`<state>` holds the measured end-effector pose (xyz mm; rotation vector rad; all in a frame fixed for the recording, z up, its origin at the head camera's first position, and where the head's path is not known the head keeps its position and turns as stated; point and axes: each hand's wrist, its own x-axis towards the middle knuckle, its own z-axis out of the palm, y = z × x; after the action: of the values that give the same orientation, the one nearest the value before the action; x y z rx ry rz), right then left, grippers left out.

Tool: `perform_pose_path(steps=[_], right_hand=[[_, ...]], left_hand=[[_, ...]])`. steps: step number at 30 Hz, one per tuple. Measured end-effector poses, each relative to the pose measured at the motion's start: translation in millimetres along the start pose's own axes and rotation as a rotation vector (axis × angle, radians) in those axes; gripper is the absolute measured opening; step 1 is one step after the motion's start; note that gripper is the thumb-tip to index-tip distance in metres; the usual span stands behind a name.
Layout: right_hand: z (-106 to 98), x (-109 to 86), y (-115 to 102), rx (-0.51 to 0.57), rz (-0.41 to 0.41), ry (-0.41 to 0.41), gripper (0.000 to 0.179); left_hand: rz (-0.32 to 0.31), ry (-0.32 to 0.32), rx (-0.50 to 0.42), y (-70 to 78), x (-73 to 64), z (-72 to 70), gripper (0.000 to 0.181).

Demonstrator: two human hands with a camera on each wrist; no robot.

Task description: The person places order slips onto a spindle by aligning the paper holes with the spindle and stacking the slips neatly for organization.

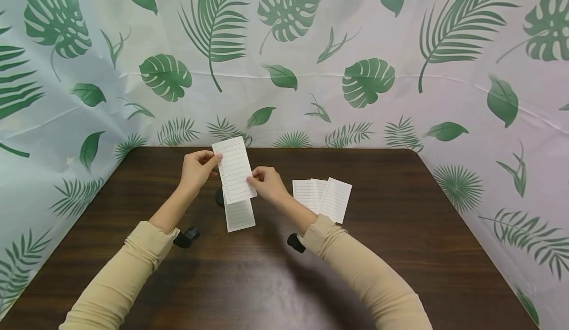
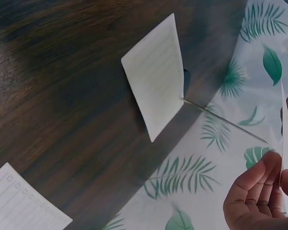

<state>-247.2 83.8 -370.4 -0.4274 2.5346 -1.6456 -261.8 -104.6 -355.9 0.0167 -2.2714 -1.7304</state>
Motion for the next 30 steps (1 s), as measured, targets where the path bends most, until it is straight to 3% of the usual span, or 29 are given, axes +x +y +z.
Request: perform_pose_path(steps=[9, 18, 30], right_hand=[[7.4, 5.8, 0.5, 0.041, 0.073, 0.018, 0.016], [12.8, 7.6, 5.1, 0.046, 0.073, 0.028, 0.014], [22.1, 4.7, 12.1, 0.093, 0.090, 0.013, 0.016]], left_hand=[[-0.062, -0.035, 0.006, -4.2, 8.8, -5.3, 0.026], [-0.109, -0.044, 0.019, -10.9, 8.7, -4.3, 0.028], [-0.050, 0.077, 0.107, -21.1, 3.3, 3.7, 0.026]])
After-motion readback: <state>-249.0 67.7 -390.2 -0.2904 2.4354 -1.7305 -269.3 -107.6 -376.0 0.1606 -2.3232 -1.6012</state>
